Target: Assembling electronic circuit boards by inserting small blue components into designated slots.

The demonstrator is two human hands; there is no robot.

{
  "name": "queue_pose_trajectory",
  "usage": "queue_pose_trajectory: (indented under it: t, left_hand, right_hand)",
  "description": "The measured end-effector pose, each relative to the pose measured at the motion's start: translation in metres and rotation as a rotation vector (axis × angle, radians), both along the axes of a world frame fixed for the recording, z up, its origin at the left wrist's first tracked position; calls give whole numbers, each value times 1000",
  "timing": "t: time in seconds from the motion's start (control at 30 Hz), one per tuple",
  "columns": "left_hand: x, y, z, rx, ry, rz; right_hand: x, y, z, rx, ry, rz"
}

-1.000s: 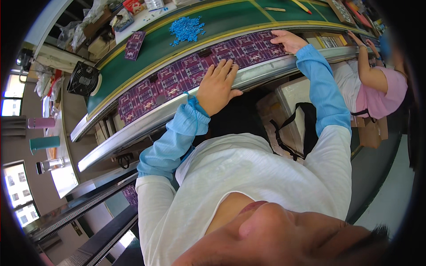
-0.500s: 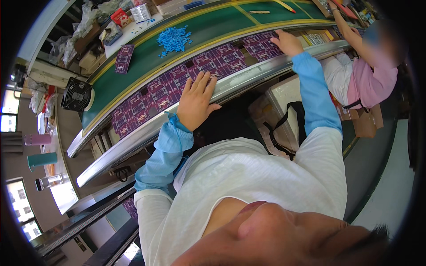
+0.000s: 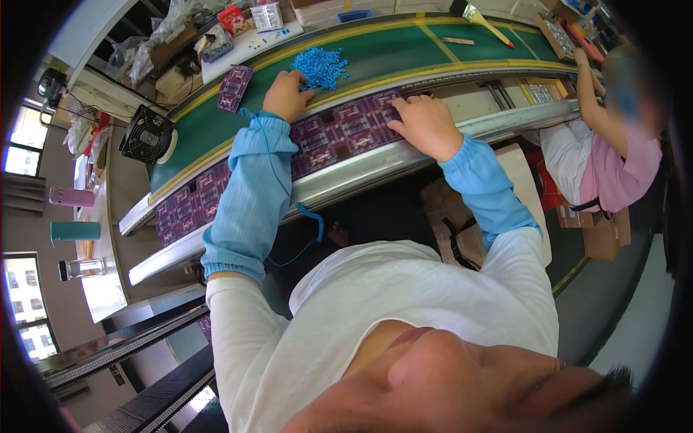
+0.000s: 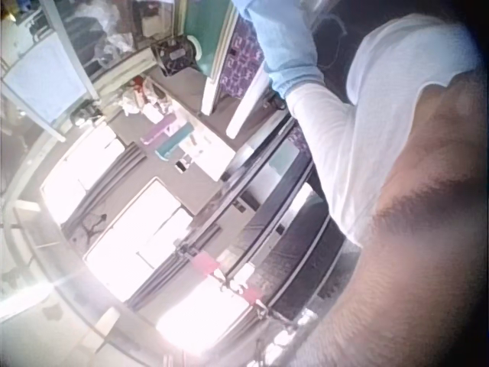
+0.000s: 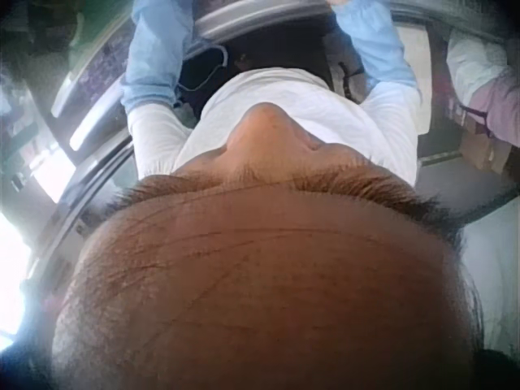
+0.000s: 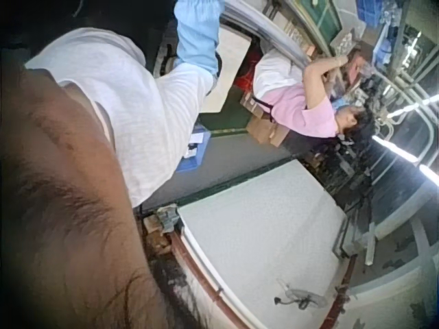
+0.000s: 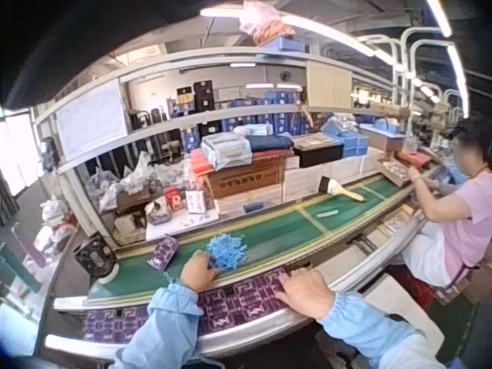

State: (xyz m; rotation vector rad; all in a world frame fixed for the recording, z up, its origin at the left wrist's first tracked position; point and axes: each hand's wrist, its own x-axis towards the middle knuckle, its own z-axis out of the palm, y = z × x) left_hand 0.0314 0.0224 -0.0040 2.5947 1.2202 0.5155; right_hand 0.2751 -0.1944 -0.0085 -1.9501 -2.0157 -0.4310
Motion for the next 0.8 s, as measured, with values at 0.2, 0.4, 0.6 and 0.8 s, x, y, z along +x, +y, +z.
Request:
queue_pose_trajectory:
  t: [0.2,0.4,0.6,0.8]
  left_hand:
    - [12,-1,-15,47,-234,-67]
    - [8,-3,-15,6,-381,-39]
    - [10,-1,-12,26,-401,-54]
    - [7,10,-11,14,-528,-65]
  right_hand:
    - [2,103,20,-50,312,242]
    - [-9,153,8,-148,248,454]
    - [-3,166,-7,-90,364,545]
    - [-3,179,-15,45,345,508]
